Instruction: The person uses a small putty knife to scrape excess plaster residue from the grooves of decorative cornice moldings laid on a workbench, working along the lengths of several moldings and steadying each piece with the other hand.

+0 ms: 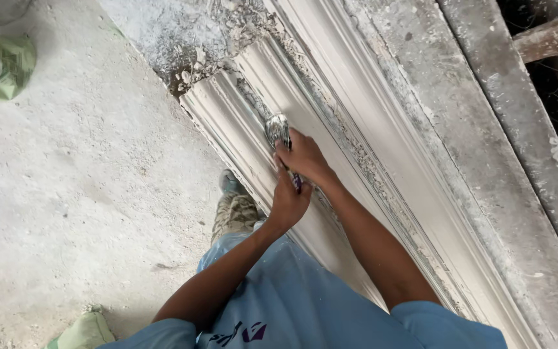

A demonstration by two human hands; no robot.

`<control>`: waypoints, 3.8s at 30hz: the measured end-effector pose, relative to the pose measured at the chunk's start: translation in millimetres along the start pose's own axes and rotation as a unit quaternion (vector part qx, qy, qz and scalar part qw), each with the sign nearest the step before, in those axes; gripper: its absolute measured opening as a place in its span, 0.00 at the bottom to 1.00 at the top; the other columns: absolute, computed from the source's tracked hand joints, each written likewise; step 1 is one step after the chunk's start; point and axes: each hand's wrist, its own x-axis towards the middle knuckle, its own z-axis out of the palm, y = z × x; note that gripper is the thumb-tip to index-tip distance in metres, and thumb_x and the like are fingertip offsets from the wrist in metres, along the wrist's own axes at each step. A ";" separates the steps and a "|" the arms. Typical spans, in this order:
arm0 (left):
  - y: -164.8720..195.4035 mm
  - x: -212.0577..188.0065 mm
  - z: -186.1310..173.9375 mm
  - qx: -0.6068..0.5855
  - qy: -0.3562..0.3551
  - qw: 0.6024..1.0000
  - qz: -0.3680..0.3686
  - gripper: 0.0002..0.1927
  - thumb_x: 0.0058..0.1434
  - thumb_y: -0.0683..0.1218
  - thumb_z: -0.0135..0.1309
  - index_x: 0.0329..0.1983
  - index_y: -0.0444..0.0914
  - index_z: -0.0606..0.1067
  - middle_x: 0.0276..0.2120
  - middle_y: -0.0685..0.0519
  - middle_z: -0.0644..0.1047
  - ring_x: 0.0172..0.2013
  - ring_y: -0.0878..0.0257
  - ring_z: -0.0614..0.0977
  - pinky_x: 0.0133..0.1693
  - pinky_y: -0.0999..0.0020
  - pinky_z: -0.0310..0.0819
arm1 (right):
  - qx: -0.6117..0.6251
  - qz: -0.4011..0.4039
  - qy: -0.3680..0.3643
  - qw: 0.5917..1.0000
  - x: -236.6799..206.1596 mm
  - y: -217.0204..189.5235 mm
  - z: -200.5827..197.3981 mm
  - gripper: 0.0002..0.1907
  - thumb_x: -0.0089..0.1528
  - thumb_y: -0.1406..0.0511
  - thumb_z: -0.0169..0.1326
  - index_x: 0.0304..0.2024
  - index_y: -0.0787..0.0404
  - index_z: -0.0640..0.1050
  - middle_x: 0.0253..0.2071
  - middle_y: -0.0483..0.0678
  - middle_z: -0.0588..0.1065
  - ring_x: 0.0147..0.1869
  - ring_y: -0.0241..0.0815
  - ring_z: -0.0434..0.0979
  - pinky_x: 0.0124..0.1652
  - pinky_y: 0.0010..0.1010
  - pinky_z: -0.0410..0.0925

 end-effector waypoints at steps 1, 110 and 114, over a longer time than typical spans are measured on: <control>0.4 3.9 4.1 -0.008 0.018 1.000 0.019 0.52 0.61 0.42 0.52 0.75 0.25 0.30 0.48 0.32 0.76 0.39 0.46 0.84 0.40 0.57 0.78 | -0.008 -0.010 0.010 1.000 6.5 -3.8 0.7 0.22 0.64 0.53 0.52 0.35 0.68 0.75 0.27 0.63 0.77 0.33 0.64 0.79 0.36 0.52 0.70; 46.4 71.7 -41.7 0.099 0.081 0.992 -0.025 0.44 0.60 0.45 0.51 0.75 0.27 0.45 0.33 0.29 0.80 0.35 0.33 0.83 0.38 0.42 0.78 | -0.093 0.015 0.038 0.995 89.2 -54.3 -0.4 0.30 0.71 0.50 0.39 0.31 0.67 0.80 0.32 0.65 0.78 0.40 0.67 0.79 0.47 0.55 0.70; 55.4 70.4 -43.2 0.068 0.057 0.996 -0.004 0.45 0.60 0.46 0.51 0.74 0.25 0.44 0.32 0.32 0.81 0.34 0.36 0.85 0.37 0.45 0.79 | -0.073 0.030 0.020 0.997 83.5 -52.7 -4.0 0.29 0.70 0.51 0.39 0.32 0.66 0.79 0.30 0.65 0.78 0.38 0.67 0.79 0.45 0.56 0.69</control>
